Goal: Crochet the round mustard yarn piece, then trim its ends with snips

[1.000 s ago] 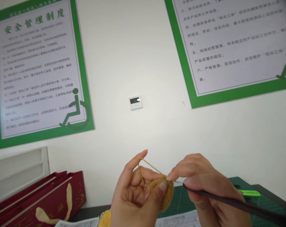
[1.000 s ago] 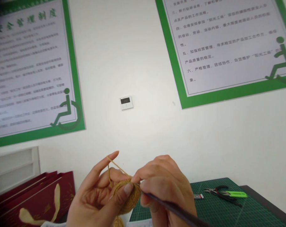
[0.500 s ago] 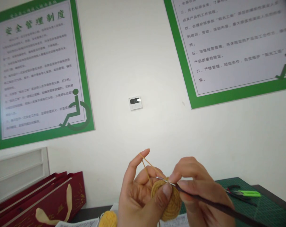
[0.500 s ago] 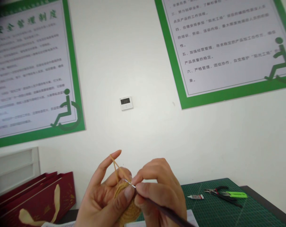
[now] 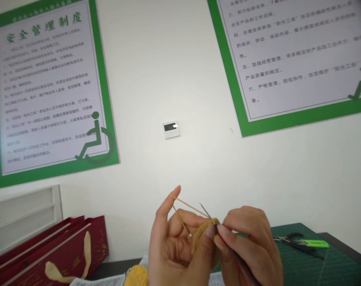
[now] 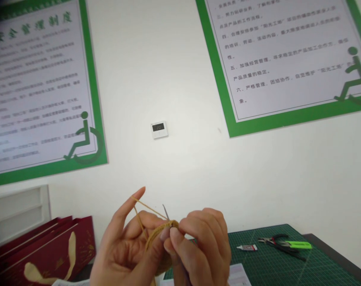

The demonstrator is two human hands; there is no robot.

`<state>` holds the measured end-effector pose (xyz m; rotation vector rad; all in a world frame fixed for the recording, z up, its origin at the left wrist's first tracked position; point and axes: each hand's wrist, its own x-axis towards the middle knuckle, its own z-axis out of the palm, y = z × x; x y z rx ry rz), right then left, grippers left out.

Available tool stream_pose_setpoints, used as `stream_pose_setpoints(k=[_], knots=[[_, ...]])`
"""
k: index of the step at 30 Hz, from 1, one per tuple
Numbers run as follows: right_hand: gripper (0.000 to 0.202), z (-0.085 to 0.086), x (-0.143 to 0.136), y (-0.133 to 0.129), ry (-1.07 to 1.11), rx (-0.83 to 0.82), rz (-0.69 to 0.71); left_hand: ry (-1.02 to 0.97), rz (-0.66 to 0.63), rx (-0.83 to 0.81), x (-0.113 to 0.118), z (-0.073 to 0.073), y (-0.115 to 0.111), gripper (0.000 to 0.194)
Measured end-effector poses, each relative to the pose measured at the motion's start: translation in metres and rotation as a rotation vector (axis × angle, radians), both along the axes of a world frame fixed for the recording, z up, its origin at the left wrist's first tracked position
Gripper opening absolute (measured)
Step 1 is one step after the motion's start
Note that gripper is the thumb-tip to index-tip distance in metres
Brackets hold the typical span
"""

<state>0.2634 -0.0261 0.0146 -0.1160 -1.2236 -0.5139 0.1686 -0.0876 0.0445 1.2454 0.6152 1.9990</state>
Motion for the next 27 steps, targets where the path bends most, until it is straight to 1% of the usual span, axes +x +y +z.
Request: stream_pose_setpoints(k=[1, 3, 5, 7, 9, 12, 13, 14, 15, 16, 17, 18, 19, 20, 21, 22, 23, 24, 25, 26, 27], knots=[[0.017, 0.000, 0.002, -0.002, -0.023, -0.041, 0.022, 0.009, 0.016, 0.011, 0.001, 0.000, 0.000, 0.079], [0.015, 0.000, 0.006, -0.006, -0.015, -0.120, 0.130, 0.033, 0.026, 0.011, 0.001, -0.001, 0.000, 0.080], [0.011, 0.000, 0.010, -0.010, 0.044, -0.246, 0.281, 0.055, 0.023, -0.010, -0.003, 0.000, 0.001, 0.079], [0.010, 0.001, 0.013, -0.012, 0.102, -0.437, 0.460, 0.066, -0.004, -0.035, -0.009, 0.000, 0.002, 0.081], [0.020, 0.004, 0.015, -0.011, 0.133, -0.656, 0.712, 0.070, -0.075, -0.058, -0.014, 0.000, 0.002, 0.084], [0.032, 0.008, 0.011, -0.009, 0.061, -0.921, 1.180, 0.058, -0.159, -0.070, -0.018, 0.000, 0.004, 0.084], [0.033, 0.009, 0.008, -0.009, 0.022, -0.970, 1.307, 0.049, -0.172, -0.069, -0.018, 0.000, 0.004, 0.083], [0.032, 0.009, 0.005, -0.008, -0.014, -0.991, 1.400, 0.041, -0.179, -0.069, -0.018, 0.000, 0.004, 0.083], [0.031, 0.008, 0.002, -0.007, -0.046, -0.978, 1.450, 0.033, -0.181, -0.070, -0.017, 0.000, 0.004, 0.082], [0.029, 0.007, -0.001, -0.005, -0.069, -0.941, 1.447, 0.027, -0.180, -0.071, -0.016, 0.000, 0.004, 0.082], [0.025, 0.006, -0.002, -0.004, -0.083, -0.882, 1.386, 0.024, -0.172, -0.072, -0.015, 0.000, 0.004, 0.083], [0.018, 0.005, -0.001, -0.003, -0.089, -0.796, 1.265, 0.017, -0.154, -0.071, -0.014, 0.000, 0.004, 0.084], [0.011, 0.004, 0.000, -0.001, -0.097, -0.687, 1.090, 0.008, -0.130, -0.068, -0.013, 0.000, 0.004, 0.085], [0.005, 0.003, 0.003, 0.000, -0.106, -0.554, 0.869, -0.003, -0.105, -0.062, -0.012, 0.000, 0.005, 0.085], [0.013, 0.003, 0.006, 0.000, -0.109, -0.405, 0.629, -0.013, -0.089, -0.058, -0.012, 0.000, 0.005, 0.085], [0.025, 0.003, 0.008, 0.000, -0.131, -0.260, 0.392, -0.020, -0.093, -0.062, -0.012, -0.001, 0.006, 0.083], [0.036, 0.003, 0.010, 0.000, -0.124, -0.136, 0.220, -0.024, -0.127, -0.074, -0.013, -0.001, 0.007, 0.082], [0.045, 0.003, 0.011, 0.000, -0.117, -0.065, 0.128, -0.028, -0.190, -0.097, -0.014, -0.001, 0.007, 0.080], [0.047, 0.003, 0.011, -0.001, -0.066, -0.021, 0.141, -0.036, -0.270, -0.129, -0.015, -0.001, 0.008, 0.078], [0.044, 0.002, 0.008, -0.002, -0.090, -0.084, 0.238, -0.053, -0.354, -0.163, -0.017, 0.000, 0.009, 0.077], [0.037, 0.001, 0.005, -0.002, -0.168, -0.123, 0.386, -0.069, -0.434, -0.193, -0.019, 0.000, 0.009, 0.075]])
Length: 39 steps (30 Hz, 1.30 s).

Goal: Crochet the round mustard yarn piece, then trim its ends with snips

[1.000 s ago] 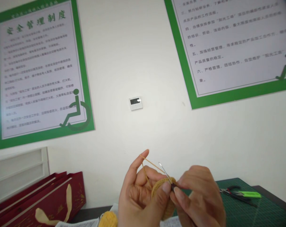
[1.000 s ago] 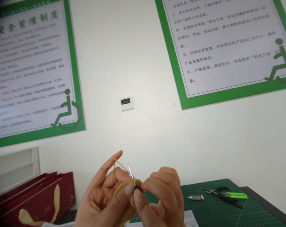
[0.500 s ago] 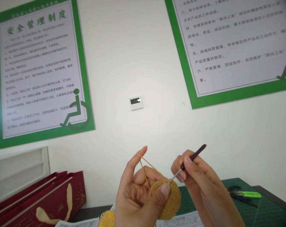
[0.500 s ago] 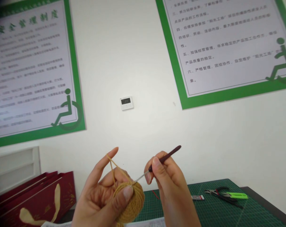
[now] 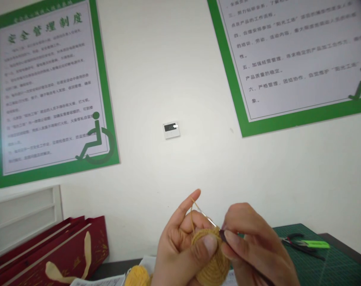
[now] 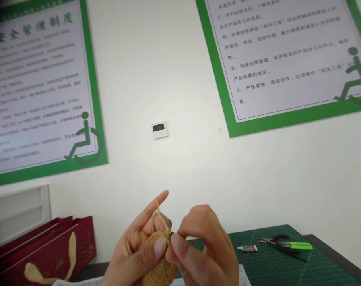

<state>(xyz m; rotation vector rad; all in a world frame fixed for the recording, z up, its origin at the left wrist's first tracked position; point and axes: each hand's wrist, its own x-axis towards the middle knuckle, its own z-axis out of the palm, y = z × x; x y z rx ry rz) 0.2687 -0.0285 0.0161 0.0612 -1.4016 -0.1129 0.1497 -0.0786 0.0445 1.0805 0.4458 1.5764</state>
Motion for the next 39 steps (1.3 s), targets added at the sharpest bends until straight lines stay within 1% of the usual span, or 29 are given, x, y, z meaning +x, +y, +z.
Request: stream_pose_setpoints(k=[1, 3, 5, 8, 11, 13, 14, 15, 17, 19, 21, 24, 28, 33, 36, 39], knots=[[0.025, -0.001, -0.004, -0.001, 0.074, -0.034, 0.165, -0.011, -0.065, -0.017, -0.002, 0.001, 0.000, 0.072], [0.009, -0.003, -0.010, -0.003, 0.087, -0.254, 0.462, -0.004, -0.135, -0.012, -0.005, 0.002, 0.001, 0.069], [0.009, -0.004, -0.012, -0.004, 0.134, -0.373, 0.650, 0.026, -0.144, 0.019, -0.008, 0.003, 0.001, 0.068], [0.017, -0.002, -0.008, -0.007, 0.177, -0.495, 0.813, 0.053, -0.125, 0.021, -0.012, 0.004, 0.001, 0.068], [0.027, 0.006, -0.002, -0.009, 0.116, -0.665, 1.004, 0.064, -0.105, 0.039, -0.013, 0.003, 0.001, 0.062], [0.031, 0.010, -0.002, -0.011, 0.066, -0.796, 1.107, 0.068, -0.024, 0.092, -0.011, 0.001, 0.002, 0.058], [0.032, 0.010, -0.003, -0.012, 0.054, -0.843, 1.123, 0.077, 0.037, 0.121, -0.009, 0.000, 0.002, 0.056], [0.031, 0.010, -0.005, -0.012, 0.053, -0.866, 1.106, 0.089, 0.103, 0.148, -0.008, -0.001, 0.002, 0.055], [0.026, 0.008, -0.008, -0.011, 0.067, -0.813, 0.991, 0.118, 0.210, 0.180, -0.004, -0.003, 0.002, 0.054], [0.018, 0.005, -0.011, -0.010, 0.079, -0.691, 0.847, 0.132, 0.255, 0.189, -0.002, -0.004, 0.001, 0.055], [0.011, 0.001, -0.012, -0.008, 0.103, -0.612, 0.753, 0.127, 0.277, 0.187, 0.000, -0.004, 0.001, 0.056], [0.012, 0.000, -0.009, -0.007, 0.157, -0.586, 0.697, 0.128, 0.303, 0.188, 0.000, -0.003, 0.001, 0.054], [0.014, 0.002, -0.002, -0.006, 0.171, -0.577, 0.643, 0.132, 0.316, 0.193, 0.000, -0.003, 0.002, 0.051], [0.012, 0.003, 0.005, -0.006, 0.114, -0.483, 0.582, 0.109, 0.333, 0.194, 0.001, -0.002, 0.002, 0.049], [0.013, 0.004, 0.009, -0.007, 0.060, -0.414, 0.509, 0.109, 0.354, 0.197, 0.002, -0.001, 0.002, 0.048], [0.014, 0.006, 0.012, -0.010, 0.030, -0.384, 0.441, 0.128, 0.372, 0.194, 0.002, -0.001, 0.001, 0.048]])
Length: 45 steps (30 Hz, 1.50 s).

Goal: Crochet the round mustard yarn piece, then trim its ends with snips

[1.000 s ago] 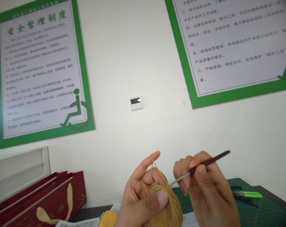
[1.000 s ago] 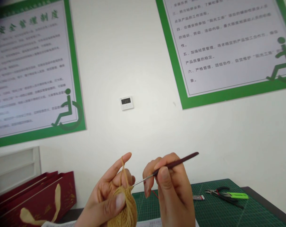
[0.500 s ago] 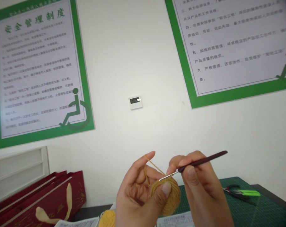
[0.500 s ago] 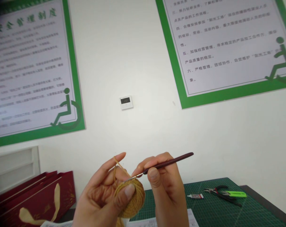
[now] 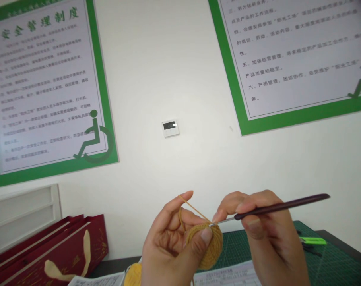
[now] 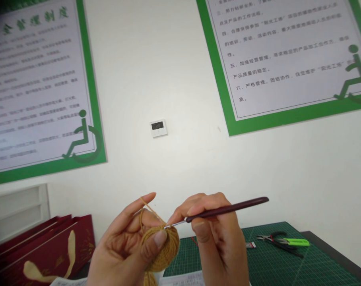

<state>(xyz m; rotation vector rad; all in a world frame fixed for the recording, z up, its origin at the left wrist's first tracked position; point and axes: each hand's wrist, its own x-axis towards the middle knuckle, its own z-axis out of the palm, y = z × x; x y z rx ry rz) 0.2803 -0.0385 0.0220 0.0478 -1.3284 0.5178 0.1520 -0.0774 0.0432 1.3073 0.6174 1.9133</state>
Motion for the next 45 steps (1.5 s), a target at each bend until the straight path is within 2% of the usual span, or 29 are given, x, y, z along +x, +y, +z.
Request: stream_pose_setpoints(k=[10, 13, 16, 18, 20, 25, 28, 31, 33, 35, 36, 39, 40, 42, 45], knots=[[0.013, 0.001, 0.004, -0.003, -0.047, 0.094, -0.171, 0.039, 0.093, 0.033, 0.004, 0.001, -0.002, 0.050], [0.016, 0.006, 0.008, -0.006, -0.112, 0.219, -0.333, 0.038, 0.092, 0.027, 0.005, 0.000, -0.003, 0.048], [0.022, 0.010, 0.012, -0.009, -0.201, 0.384, -0.562, 0.021, 0.059, 0.020, 0.005, -0.001, -0.004, 0.052], [0.025, 0.010, 0.013, -0.011, -0.212, 0.453, -0.686, 0.011, -0.003, 0.003, 0.004, -0.001, -0.004, 0.057], [0.026, 0.007, 0.013, -0.010, -0.183, 0.467, -0.742, 0.004, -0.092, -0.029, 0.002, -0.002, -0.004, 0.060], [0.032, 0.002, 0.005, -0.005, -0.118, 0.400, -0.663, 0.012, -0.261, -0.097, -0.003, -0.002, -0.003, 0.062], [0.027, 0.000, -0.004, 0.001, -0.043, 0.363, -0.499, -0.028, -0.273, -0.127, -0.004, -0.003, -0.003, 0.063], [0.023, -0.002, -0.011, 0.008, 0.035, 0.236, -0.304, -0.066, -0.256, -0.148, -0.004, -0.004, -0.004, 0.066], [0.021, -0.005, -0.013, 0.014, 0.025, 0.202, -0.244, -0.083, -0.235, -0.158, -0.004, -0.003, -0.004, 0.069], [0.021, -0.008, -0.014, 0.017, 0.015, 0.252, -0.302, -0.091, -0.195, -0.152, -0.003, -0.002, -0.004, 0.069], [0.024, -0.009, -0.014, 0.018, 0.029, 0.292, -0.385, -0.092, -0.167, -0.137, -0.001, -0.002, -0.004, 0.068], [0.033, -0.011, -0.015, 0.017, 0.098, 0.449, -0.748, -0.089, -0.055, -0.064, 0.007, 0.000, -0.005, 0.063], [0.034, -0.011, -0.016, 0.015, 0.099, 0.479, -0.824, -0.081, -0.016, -0.036, 0.010, 0.001, -0.006, 0.063], [0.031, -0.010, -0.016, 0.011, 0.066, 0.476, -0.839, -0.060, 0.045, 0.007, 0.015, 0.001, -0.008, 0.067], [0.021, -0.009, -0.013, 0.006, 0.062, 0.342, -0.656, -0.021, 0.070, 0.010, 0.016, 0.000, -0.009, 0.073]])
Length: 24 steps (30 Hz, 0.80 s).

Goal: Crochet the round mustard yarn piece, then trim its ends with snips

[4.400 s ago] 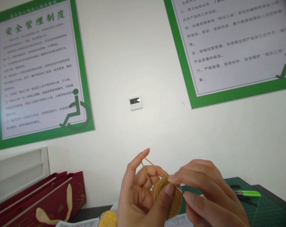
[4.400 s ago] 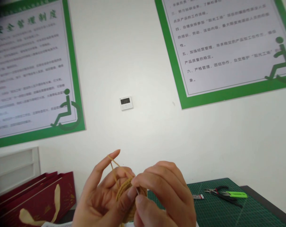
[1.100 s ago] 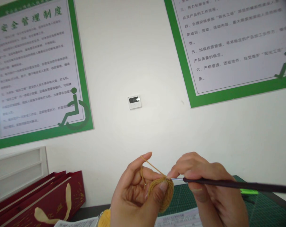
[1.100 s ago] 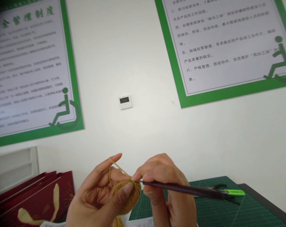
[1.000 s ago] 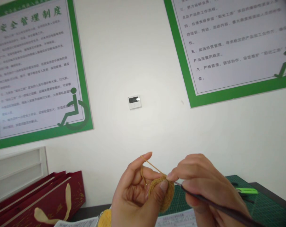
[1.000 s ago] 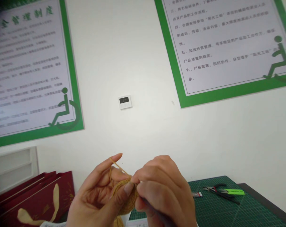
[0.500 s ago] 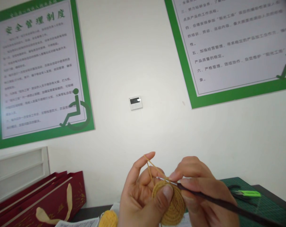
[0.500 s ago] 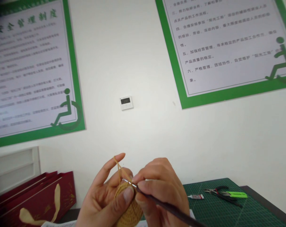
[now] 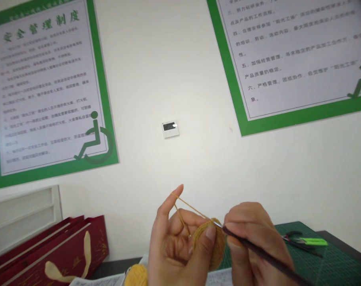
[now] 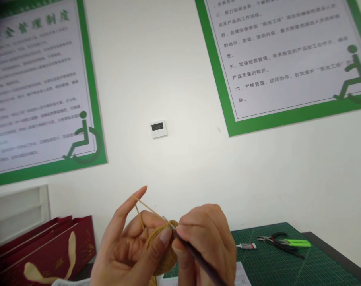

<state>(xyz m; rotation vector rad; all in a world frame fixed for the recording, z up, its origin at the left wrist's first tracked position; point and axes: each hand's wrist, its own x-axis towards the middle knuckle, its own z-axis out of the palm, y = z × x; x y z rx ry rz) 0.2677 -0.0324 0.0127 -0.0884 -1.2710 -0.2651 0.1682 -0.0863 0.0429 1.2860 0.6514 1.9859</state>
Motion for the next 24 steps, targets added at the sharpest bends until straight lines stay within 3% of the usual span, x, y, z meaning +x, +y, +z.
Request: stream_pose_setpoints(k=[3, 8, 10, 12, 13, 15, 17, 19, 21, 22, 24], knots=[[0.010, 0.000, 0.004, -0.003, 0.105, -0.244, 0.244, 0.029, -0.022, -0.035, -0.007, 0.000, 0.002, 0.073], [0.034, 0.008, 0.005, -0.002, 0.074, -0.775, 0.877, 0.016, -0.150, -0.061, -0.018, 0.001, 0.007, 0.071], [0.036, 0.010, 0.002, 0.000, -0.012, -0.879, 1.108, -0.003, -0.186, -0.063, -0.020, 0.001, 0.008, 0.069], [0.034, 0.009, -0.002, 0.003, -0.050, -0.858, 1.204, -0.008, -0.185, -0.063, -0.019, 0.002, 0.008, 0.067], [0.031, 0.008, -0.004, 0.004, -0.058, -0.807, 1.184, -0.008, -0.171, -0.063, -0.018, 0.002, 0.007, 0.067], [0.020, 0.006, -0.004, 0.007, -0.068, -0.659, 1.005, -0.011, -0.126, -0.060, -0.016, 0.002, 0.006, 0.069], [0.009, 0.005, 0.000, 0.009, -0.095, -0.445, 0.666, -0.023, -0.078, -0.050, -0.013, 0.001, 0.005, 0.069], [0.020, 0.006, 0.005, 0.009, -0.123, -0.164, 0.242, -0.042, -0.069, -0.053, -0.012, 0.001, 0.005, 0.068], [0.033, 0.007, 0.008, 0.007, -0.102, 0.074, -0.092, -0.066, -0.154, -0.090, -0.013, 0.000, 0.006, 0.068], [0.035, 0.007, 0.007, 0.007, -0.083, 0.134, -0.149, -0.080, -0.227, -0.121, -0.014, 0.000, 0.007, 0.068], [0.029, 0.006, 0.002, 0.005, -0.040, 0.116, -0.006, -0.105, -0.385, -0.193, -0.017, 0.000, 0.009, 0.067]])
